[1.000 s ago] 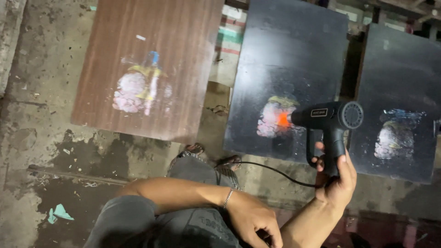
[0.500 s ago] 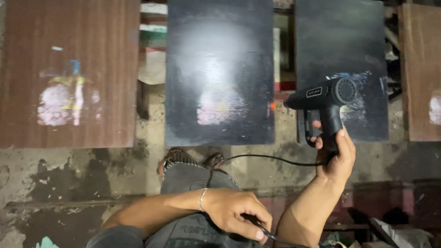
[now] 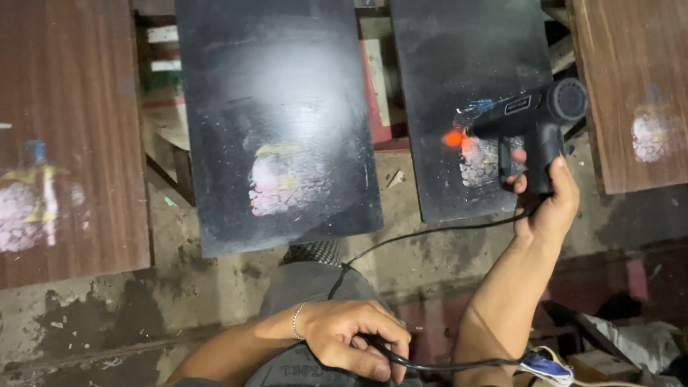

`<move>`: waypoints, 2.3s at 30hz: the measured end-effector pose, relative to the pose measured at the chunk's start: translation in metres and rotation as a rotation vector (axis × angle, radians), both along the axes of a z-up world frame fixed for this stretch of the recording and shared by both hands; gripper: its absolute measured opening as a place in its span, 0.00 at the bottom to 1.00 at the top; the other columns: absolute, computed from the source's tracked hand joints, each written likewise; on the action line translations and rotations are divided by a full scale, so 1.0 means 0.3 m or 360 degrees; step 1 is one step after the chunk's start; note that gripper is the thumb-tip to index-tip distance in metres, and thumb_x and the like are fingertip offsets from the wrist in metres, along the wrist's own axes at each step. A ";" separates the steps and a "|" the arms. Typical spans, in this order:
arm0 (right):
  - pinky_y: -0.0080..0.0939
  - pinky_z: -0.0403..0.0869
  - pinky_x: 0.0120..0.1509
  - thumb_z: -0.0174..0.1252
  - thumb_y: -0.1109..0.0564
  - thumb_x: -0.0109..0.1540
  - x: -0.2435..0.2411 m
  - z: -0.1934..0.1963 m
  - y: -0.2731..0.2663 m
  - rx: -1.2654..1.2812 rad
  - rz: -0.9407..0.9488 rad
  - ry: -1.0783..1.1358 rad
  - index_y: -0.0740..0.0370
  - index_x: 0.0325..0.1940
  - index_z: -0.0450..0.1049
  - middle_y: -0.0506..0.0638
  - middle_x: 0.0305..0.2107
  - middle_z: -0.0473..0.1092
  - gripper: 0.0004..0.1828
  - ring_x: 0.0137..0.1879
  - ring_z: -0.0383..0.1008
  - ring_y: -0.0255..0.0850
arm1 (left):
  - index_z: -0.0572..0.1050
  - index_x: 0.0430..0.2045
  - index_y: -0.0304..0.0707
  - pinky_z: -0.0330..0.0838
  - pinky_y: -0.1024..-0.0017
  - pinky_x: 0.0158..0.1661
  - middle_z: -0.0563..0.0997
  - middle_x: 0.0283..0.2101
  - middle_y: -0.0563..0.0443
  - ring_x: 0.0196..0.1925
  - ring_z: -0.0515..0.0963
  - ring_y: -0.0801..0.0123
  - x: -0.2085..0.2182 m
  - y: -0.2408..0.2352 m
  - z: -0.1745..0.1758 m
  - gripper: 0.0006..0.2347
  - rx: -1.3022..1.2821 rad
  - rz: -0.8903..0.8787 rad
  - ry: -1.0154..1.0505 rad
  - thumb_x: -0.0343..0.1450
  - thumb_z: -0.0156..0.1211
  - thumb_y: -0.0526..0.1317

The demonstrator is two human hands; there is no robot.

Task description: Using a handheld heat gun to dry ink on printed boards in a screen printing facility.

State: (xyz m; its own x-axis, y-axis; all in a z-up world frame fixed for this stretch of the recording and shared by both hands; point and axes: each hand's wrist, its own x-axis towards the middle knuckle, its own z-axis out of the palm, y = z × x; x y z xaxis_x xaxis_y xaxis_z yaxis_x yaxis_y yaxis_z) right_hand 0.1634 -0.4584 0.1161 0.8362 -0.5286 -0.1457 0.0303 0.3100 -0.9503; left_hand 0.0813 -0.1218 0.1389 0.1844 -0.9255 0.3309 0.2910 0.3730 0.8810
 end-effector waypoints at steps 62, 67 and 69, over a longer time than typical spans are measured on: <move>0.36 0.74 0.41 0.58 0.45 0.63 0.323 0.015 -0.394 -0.0093 0.0250 0.0272 0.71 0.61 0.69 0.68 0.41 0.76 0.31 0.22 0.64 0.32 | 0.76 0.53 0.45 0.67 0.78 0.33 0.80 0.38 0.60 0.31 0.75 0.76 0.439 -0.460 -0.103 0.18 -0.0101 -0.0159 0.0085 0.77 0.53 0.54; 0.30 0.74 0.39 0.60 0.43 0.62 0.307 -0.005 -0.366 -0.0094 0.0489 0.0225 0.74 0.71 0.64 0.66 0.41 0.75 0.41 0.23 0.67 0.32 | 0.76 0.52 0.41 0.64 0.79 0.28 0.79 0.33 0.59 0.25 0.72 0.78 0.441 -0.469 -0.093 0.18 -0.0119 -0.0163 0.0171 0.76 0.54 0.53; 0.29 0.74 0.38 0.60 0.45 0.63 0.303 0.006 -0.346 -0.0092 0.0525 0.0233 0.75 0.73 0.62 0.67 0.41 0.75 0.41 0.23 0.67 0.33 | 0.76 0.52 0.39 0.61 0.80 0.26 0.76 0.29 0.60 0.23 0.70 0.80 0.448 -0.470 -0.088 0.18 -0.0117 -0.0205 0.0242 0.77 0.55 0.52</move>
